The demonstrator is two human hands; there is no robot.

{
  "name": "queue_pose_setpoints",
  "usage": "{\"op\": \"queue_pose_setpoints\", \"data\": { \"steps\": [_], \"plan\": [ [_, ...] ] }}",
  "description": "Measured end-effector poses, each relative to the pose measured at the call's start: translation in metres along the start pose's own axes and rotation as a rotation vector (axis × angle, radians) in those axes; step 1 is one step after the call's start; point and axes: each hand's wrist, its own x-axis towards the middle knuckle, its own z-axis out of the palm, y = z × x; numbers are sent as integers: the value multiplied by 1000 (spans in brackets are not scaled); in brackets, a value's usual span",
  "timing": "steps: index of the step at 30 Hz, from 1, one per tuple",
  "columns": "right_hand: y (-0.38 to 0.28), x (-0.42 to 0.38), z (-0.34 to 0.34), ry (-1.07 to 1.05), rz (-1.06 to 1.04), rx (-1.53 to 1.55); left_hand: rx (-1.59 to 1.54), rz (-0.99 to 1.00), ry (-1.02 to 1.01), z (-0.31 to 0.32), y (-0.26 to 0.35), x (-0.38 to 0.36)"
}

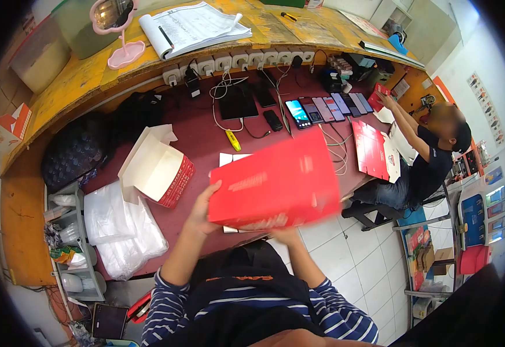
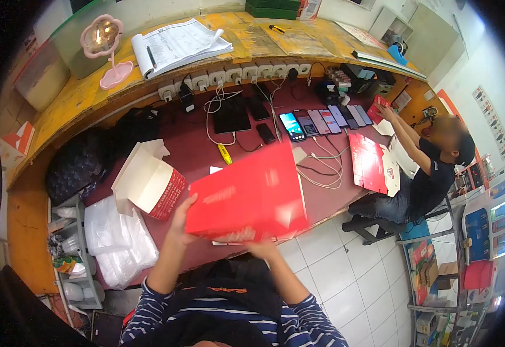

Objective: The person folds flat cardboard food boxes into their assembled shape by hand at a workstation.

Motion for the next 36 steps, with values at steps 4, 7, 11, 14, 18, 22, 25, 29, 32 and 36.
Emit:
{"op": "queue_pose_setpoints", "data": {
  "steps": [4,7,11,14,18,22,25,29,32,36],
  "plan": [
    [-70,27,-42,-94,301,654,712,13,-46,-36,37,-10],
    [-91,37,-22,-18,357,-31,905,198,19,-31,39,-12],
    [-87,51,27,550,239,414,547,97,-548,-46,12,-2],
    [-75,52,51,570,43,340,331,79,-556,-21,-33,-11],
    [-77,57,64,672,-136,200,-541,-20,-949,-3,-44,-3],
    [-85,59,83,718,-24,-29,927,1145,-68,16,-55,-3],
    [-56,51,72,520,-28,-231,648,763,122,15,-61,0],
    [-47,54,67,331,-134,364,416,677,124,25,-39,-6],
    [-73,62,46,298,113,524,510,716,121,10,-30,-9],
    [-97,68,14,138,461,845,1106,892,243,-32,-22,-3]
  ]
}}
